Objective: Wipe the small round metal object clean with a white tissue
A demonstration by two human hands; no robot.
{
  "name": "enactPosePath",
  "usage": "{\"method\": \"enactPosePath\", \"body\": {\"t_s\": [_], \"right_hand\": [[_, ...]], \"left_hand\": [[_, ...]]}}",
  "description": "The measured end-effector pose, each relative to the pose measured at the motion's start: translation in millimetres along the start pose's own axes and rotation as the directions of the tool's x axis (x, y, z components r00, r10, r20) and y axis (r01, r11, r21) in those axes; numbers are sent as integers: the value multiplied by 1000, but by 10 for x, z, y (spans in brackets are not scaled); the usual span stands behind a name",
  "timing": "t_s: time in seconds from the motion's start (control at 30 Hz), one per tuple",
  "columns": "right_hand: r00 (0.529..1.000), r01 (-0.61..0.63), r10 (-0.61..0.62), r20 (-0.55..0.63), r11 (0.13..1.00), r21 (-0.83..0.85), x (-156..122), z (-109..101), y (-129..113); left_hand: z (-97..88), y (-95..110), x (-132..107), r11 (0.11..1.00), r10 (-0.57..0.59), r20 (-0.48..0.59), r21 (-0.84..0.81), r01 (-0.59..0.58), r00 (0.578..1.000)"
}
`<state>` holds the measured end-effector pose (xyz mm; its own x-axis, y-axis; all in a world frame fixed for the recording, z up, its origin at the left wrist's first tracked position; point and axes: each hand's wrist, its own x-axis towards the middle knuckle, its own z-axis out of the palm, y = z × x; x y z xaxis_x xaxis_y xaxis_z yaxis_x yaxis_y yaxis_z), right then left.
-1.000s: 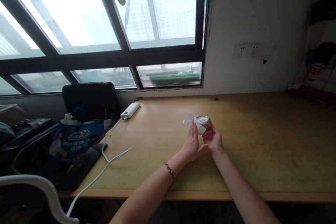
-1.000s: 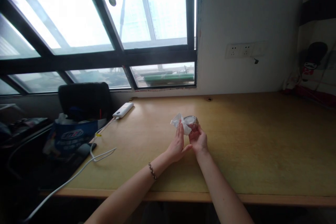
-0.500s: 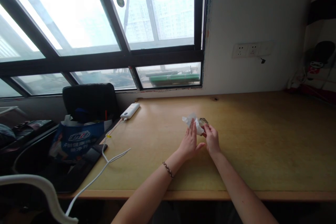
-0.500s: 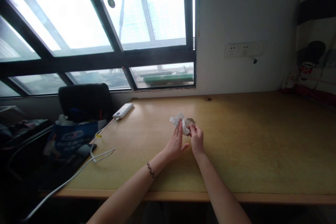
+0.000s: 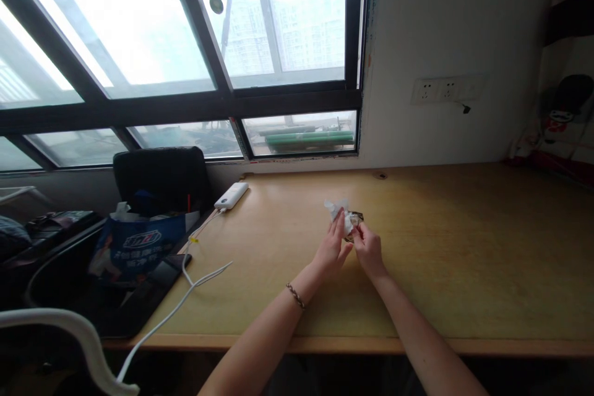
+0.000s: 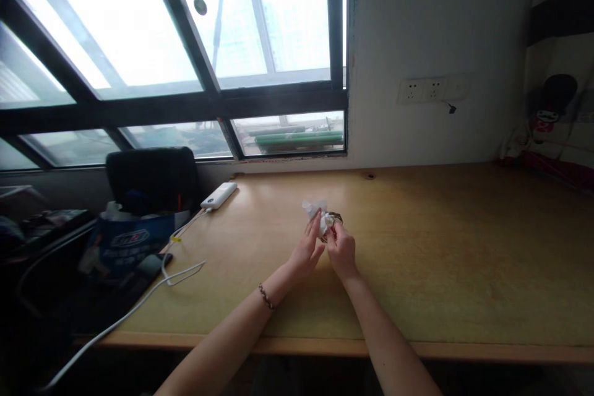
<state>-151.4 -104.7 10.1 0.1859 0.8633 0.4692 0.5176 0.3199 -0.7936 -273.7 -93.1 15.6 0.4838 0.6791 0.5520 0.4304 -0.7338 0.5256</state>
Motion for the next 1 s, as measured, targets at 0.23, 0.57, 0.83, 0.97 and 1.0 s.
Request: {"method": "enactPosePath", "body": {"t_s": [0.23,0.57,0.83,0.97,1.0], "right_hand": [[977,213,-204,60,946,-244,-5,29,24],[872,463,-410,269,869,-177,-110,49,-106],[851,509,-463,248,844,-170,-129,46,-151],[852,521,-481,207,818,-243,-98,40,-138],[851,524,-484,206,812,-257,-92,42,-134]], "left_hand": [[-51,40,24,990,0,-48,-143,-7,999],[-34,-235,134,404,-614,10,-855,326,789],[79,-315,101,-274,-572,449,-894,356,686],[146,-303,72,-368,-471,509,-856,364,720],[154,-296,67,-380,-457,527,-844,378,717]]}}
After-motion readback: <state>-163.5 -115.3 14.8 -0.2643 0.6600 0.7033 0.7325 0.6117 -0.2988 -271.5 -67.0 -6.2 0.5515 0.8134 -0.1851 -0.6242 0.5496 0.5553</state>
